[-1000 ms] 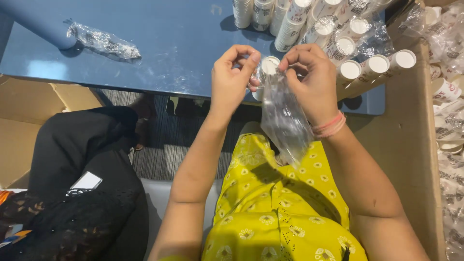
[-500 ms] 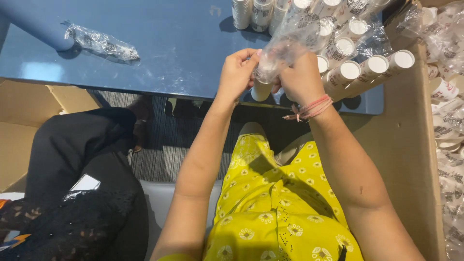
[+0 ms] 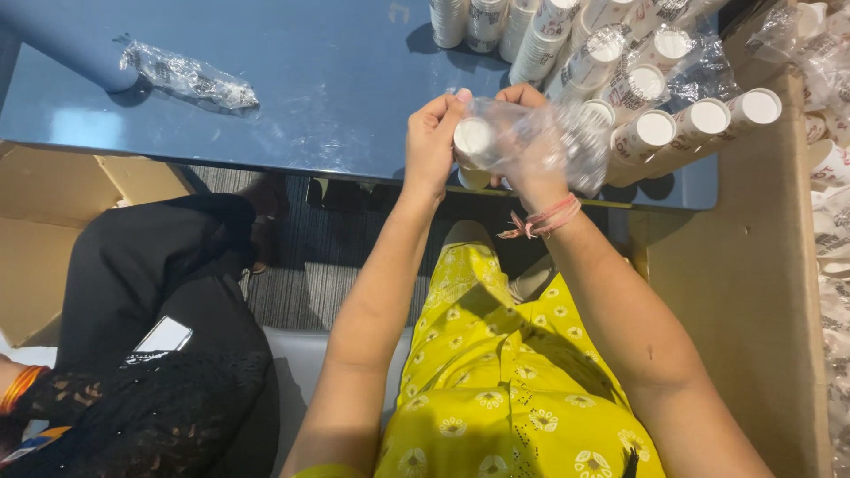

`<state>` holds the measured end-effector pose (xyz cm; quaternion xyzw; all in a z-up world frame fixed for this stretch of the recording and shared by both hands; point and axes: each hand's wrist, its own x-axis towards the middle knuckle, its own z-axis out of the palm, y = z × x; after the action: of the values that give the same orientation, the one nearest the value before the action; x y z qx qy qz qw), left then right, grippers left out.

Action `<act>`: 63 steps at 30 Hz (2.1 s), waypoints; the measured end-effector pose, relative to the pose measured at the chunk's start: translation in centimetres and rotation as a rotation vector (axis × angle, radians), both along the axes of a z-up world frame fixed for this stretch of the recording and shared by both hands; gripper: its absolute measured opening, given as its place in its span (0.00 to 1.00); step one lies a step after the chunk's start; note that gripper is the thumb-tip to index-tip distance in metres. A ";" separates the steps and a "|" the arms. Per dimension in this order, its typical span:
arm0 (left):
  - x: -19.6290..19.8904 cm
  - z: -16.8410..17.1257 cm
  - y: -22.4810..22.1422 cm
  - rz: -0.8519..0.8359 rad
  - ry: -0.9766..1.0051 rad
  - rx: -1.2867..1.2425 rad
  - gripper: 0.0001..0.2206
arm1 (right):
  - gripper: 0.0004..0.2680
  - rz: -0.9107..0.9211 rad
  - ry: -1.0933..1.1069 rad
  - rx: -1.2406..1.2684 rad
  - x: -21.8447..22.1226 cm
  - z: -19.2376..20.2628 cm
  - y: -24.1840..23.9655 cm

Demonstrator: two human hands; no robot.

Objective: Counting and packing stacks of small paper cups into plastic sleeves.

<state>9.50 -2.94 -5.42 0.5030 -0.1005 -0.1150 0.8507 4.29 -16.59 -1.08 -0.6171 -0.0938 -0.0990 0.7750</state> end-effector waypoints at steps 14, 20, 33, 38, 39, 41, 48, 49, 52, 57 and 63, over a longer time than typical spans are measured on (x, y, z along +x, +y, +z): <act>-2.2 -3.3 -0.5 0.233 -0.002 0.038 0.13 | 0.09 -0.537 -0.200 -0.599 -1.5 -4.8 0.0; -2.3 -4.4 -0.1 0.320 -0.092 0.326 0.12 | 0.09 -0.555 -0.248 -0.782 -3.0 -5.9 1.0; -4.6 -4.2 1.5 0.594 -0.627 1.205 0.07 | 0.06 -0.297 0.160 -1.509 -1.9 -10.0 -0.8; -5.3 -4.3 2.3 0.552 -0.558 1.057 0.16 | 0.08 -0.340 0.068 -1.499 -1.7 -9.1 -0.6; -5.7 -4.3 2.2 0.556 -0.559 1.055 0.16 | 0.08 -0.340 0.063 -1.501 -1.6 -8.9 -0.7; -6.9 -4.4 2.3 0.585 -0.539 0.525 0.21 | 0.09 -0.314 0.076 -1.482 -1.9 -8.9 -0.5; -4.4 -8.8 -0.8 0.425 -0.491 0.471 0.26 | 0.10 -0.240 0.002 -1.354 -5.0 -4.4 -0.3; -4.1 -9.5 -1.0 0.393 -0.306 0.134 0.24 | 0.14 -0.197 -0.055 -1.158 -5.6 -3.2 -0.2; -5.1 -8.2 -1.1 0.245 0.027 -0.397 0.23 | 0.22 -0.141 -0.164 -0.946 -7.0 -2.2 -0.1; -7.7 -6.9 -2.0 0.087 0.283 -0.630 0.25 | 0.19 -0.284 -0.347 -0.958 -7.0 -4.3 -0.2; -11.4 -8.4 -4.0 0.090 0.237 -0.612 0.22 | 0.10 -0.432 -0.244 -0.862 -7.1 -4.6 0.8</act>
<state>-1.94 -6.91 -13.82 0.2113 -0.0086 -0.0994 0.9723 -2.85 -15.79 -5.69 -0.8706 -0.0862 -0.2810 0.3946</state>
